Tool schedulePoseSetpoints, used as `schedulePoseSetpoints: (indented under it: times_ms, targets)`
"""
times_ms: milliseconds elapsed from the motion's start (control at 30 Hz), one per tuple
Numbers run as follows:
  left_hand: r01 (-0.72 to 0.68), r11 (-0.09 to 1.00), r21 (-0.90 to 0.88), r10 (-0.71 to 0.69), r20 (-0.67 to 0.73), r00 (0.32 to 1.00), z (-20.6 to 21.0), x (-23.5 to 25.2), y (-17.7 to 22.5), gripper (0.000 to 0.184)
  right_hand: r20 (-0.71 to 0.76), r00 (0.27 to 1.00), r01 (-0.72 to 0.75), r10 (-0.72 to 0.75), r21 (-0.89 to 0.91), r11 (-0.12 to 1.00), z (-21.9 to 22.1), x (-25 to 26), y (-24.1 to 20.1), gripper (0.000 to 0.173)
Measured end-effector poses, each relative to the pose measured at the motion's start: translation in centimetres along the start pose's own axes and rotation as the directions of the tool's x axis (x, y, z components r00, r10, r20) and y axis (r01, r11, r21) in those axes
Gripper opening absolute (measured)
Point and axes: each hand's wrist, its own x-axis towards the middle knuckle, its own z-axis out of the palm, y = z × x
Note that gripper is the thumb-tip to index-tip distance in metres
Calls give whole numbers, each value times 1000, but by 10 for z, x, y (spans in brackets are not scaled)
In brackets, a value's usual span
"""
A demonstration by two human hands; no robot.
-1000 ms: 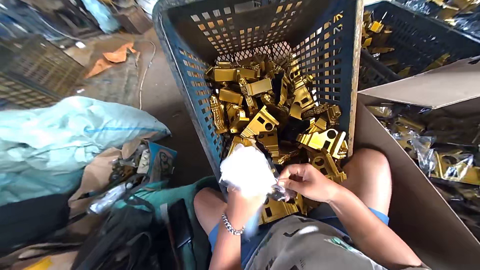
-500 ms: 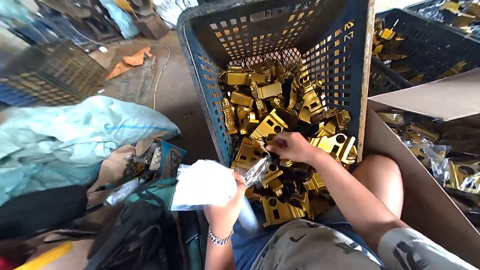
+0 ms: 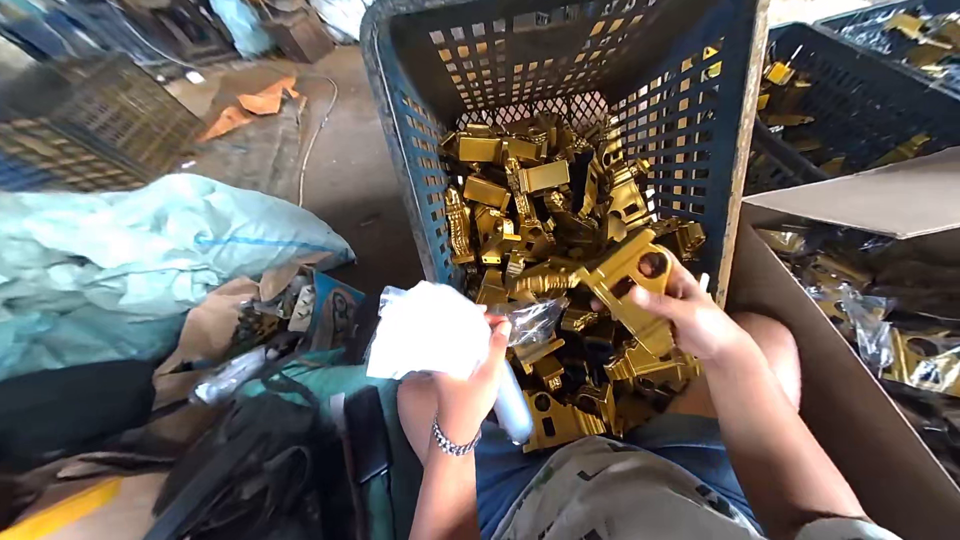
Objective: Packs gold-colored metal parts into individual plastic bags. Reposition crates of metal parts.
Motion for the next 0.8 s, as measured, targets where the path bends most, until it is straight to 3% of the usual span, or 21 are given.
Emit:
schedulePoseSetpoints:
  times_ms: [100, 167, 267, 333, 433, 500, 533, 600, 700, 767, 800]
  targets:
    - [61, 998, -22, -59, 110, 992, 15, -1, 10, 29, 316, 949, 60, 8, -204, 977, 8, -3, -10, 47]
    - [-9, 1000, 26, 4, 186, 982, 18, -2, 7, 31, 268, 963, 96, 12, -388, 917, 20, 2, -7, 42]
    - [-270, 920, 284, 221, 192, 956, 14, 0, -11, 35, 102, 951, 287, -290, -634, 718, 29, 3, 6, 41]
    - [-305, 889, 341, 261, 171, 950, 14, 0, -14, 36, 118, 901, 359, -417, -742, 567, 38, -1, 12, 37]
    - [-19, 998, 66, 13, 93, 996, 21, 0, 5, 33, 190, 854, 384, -485, -859, 338, 54, -3, 31, 26]
    - [146, 982, -119, -136, 95, 986, 25, 3, 19, 24, 253, 862, 389, -439, -886, 253, 64, -6, 45, 23]
    - [136, 981, -138, -119, 127, 985, 26, 1, 18, 22, 264, 878, 382, -399, -888, 254, 67, -7, 50, 25]
    - [26, 998, -66, -13, 184, 983, 24, -5, 11, 22, 183, 955, 263, -232, -884, 385, 68, -2, 46, 38]
    - [-229, 954, 196, 183, 227, 957, 27, -18, -4, 28, 77, 996, 91, -49, -800, 593, 68, 15, 28, 69]
    - [-273, 927, 259, 252, 110, 961, 31, -14, -14, 37, 83, 991, -26, 104, -642, 766, 67, 19, 19, 88]
    - [-246, 936, 251, 252, 5, 968, 32, -9, -17, 40, 85, 986, -76, 143, -537, 840, 65, 19, 17, 89]
